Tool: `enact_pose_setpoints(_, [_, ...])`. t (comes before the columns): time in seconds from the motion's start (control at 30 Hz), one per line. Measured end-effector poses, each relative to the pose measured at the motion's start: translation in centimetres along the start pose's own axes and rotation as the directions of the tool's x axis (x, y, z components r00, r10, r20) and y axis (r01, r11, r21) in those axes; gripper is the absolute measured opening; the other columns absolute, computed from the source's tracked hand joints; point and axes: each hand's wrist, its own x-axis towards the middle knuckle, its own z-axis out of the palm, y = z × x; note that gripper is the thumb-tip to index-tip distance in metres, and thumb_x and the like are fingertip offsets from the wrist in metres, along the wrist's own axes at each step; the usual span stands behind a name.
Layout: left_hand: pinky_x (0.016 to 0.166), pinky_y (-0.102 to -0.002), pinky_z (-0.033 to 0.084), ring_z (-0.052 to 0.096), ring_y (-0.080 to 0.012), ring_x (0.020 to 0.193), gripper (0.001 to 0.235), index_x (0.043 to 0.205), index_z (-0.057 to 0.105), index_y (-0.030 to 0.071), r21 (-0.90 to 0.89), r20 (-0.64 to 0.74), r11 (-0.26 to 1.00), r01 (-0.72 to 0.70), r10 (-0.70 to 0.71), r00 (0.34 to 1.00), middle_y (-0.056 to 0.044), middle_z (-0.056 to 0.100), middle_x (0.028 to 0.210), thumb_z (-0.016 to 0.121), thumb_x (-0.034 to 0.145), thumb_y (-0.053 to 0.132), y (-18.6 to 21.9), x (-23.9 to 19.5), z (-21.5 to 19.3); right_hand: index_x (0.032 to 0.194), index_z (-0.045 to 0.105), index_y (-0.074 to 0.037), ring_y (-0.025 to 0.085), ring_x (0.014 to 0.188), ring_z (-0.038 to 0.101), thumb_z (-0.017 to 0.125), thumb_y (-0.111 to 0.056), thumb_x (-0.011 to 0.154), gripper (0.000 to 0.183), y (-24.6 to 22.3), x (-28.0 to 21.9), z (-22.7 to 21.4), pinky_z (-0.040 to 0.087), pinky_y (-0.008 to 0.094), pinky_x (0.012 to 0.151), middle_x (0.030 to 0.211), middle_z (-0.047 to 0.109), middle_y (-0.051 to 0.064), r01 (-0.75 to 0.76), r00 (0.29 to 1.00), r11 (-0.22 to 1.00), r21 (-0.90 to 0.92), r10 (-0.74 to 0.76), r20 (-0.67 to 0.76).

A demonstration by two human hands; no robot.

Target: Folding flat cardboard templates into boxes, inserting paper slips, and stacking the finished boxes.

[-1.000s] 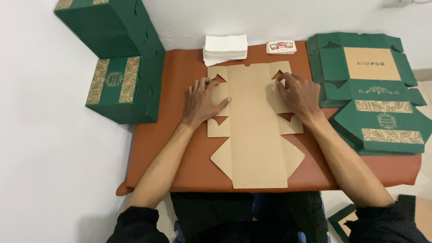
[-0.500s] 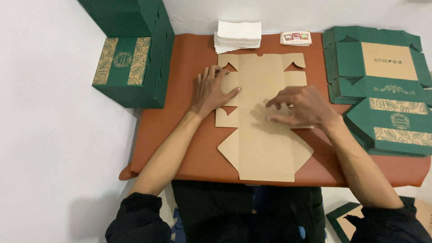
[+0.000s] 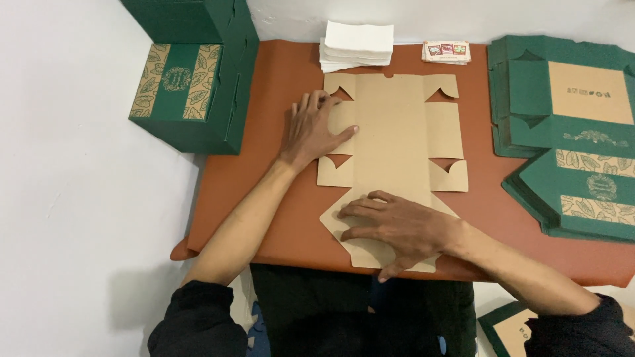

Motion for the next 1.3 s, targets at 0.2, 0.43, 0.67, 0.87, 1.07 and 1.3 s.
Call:
enact_pose_setpoints(0.2, [0.097, -0.053, 0.041, 0.054, -0.0328, 0.117, 0.065, 0.136, 0.067, 0.010, 0.016, 0.002, 1.000, 0.004, -0.004, 1.000, -0.008, 0.052, 0.127, 0.081, 0.091, 0.055, 0.0, 0.1, -0.5, 0.122, 0.070, -0.017, 0.037, 0.144, 0.052, 0.088, -0.055, 0.079, 0.060, 4.4, -1.6, 2.4, 0.041, 0.053, 0.117, 0.144, 0.059, 0.015, 0.032, 0.969, 0.983, 0.179, 0.014, -0.249])
enact_pose_setpoints(0.43, [0.095, -0.053, 0.042, 0.052, -0.0337, 0.115, 0.065, 0.135, 0.068, 0.007, 0.017, -0.044, 1.000, -0.015, 0.015, 0.999, -0.009, 0.050, 0.126, 0.083, 0.092, 0.053, 0.4, 0.0, -0.4, 0.111, 0.069, -0.022, 0.029, 0.127, 0.060, 0.091, -0.060, 0.077, 0.055, 4.1, -1.4, 0.6, 0.044, 0.044, 0.114, 0.127, 0.059, 0.007, -0.166, 0.966, 0.974, 0.153, 0.192, -0.172])
enact_pose_setpoints(0.67, [0.097, -0.050, 0.042, 0.051, -0.0305, 0.116, 0.067, 0.138, 0.067, 0.008, 0.044, -0.002, 0.999, 0.000, 0.000, 1.000, -0.007, 0.049, 0.128, 0.081, 0.094, 0.056, 0.5, 0.0, -0.8, 0.114, 0.078, -0.027, 0.036, 0.107, 0.062, 0.083, -0.041, 0.091, 0.027, 4.5, -1.3, 2.1, 0.049, 0.051, 0.098, 0.107, 0.057, 0.007, 0.073, 0.979, 0.969, 0.236, -0.025, -0.200])
enact_pose_setpoints(0.87, [0.097, -0.052, 0.041, 0.050, -0.0304, 0.116, 0.067, 0.139, 0.065, 0.009, 0.050, 0.006, 0.999, 0.002, -0.003, 1.000, -0.007, 0.047, 0.129, 0.080, 0.095, 0.057, 0.2, -0.1, -0.4, 0.134, 0.079, -0.041, 0.030, 0.080, 0.070, 0.081, -0.014, 0.090, 0.052, 5.0, -2.1, 2.3, 0.057, 0.048, 0.078, 0.090, 0.072, 0.002, -0.028, 0.997, 0.938, 0.345, 0.002, 0.074])
enact_pose_setpoints(1.07, [0.096, -0.054, 0.042, 0.051, -0.0318, 0.115, 0.065, 0.138, 0.066, 0.011, 0.065, -0.028, 0.998, -0.019, 0.021, 0.999, -0.007, 0.048, 0.128, 0.082, 0.094, 0.056, 0.1, -0.2, -0.2, 0.134, 0.079, -0.043, 0.035, 0.082, 0.070, 0.080, -0.002, 0.084, 0.066, 4.3, -2.8, 1.8, 0.061, 0.052, 0.076, 0.095, 0.069, 0.007, -0.073, 0.989, 0.966, 0.249, 0.038, 0.143])
enact_pose_setpoints(1.3, [0.098, -0.057, 0.041, 0.051, -0.0336, 0.119, 0.064, 0.138, 0.068, 0.011, 0.055, -0.013, 0.998, -0.004, 0.004, 1.000, -0.008, 0.049, 0.130, 0.078, 0.095, 0.057, -0.3, 0.1, 0.4, 0.126, 0.084, -0.042, 0.034, 0.087, 0.074, 0.087, -0.006, 0.078, 0.060, 3.8, -2.5, 0.6, 0.062, 0.049, 0.076, 0.098, 0.073, 0.007, -0.212, 0.972, 0.953, 0.215, 0.183, 0.148])
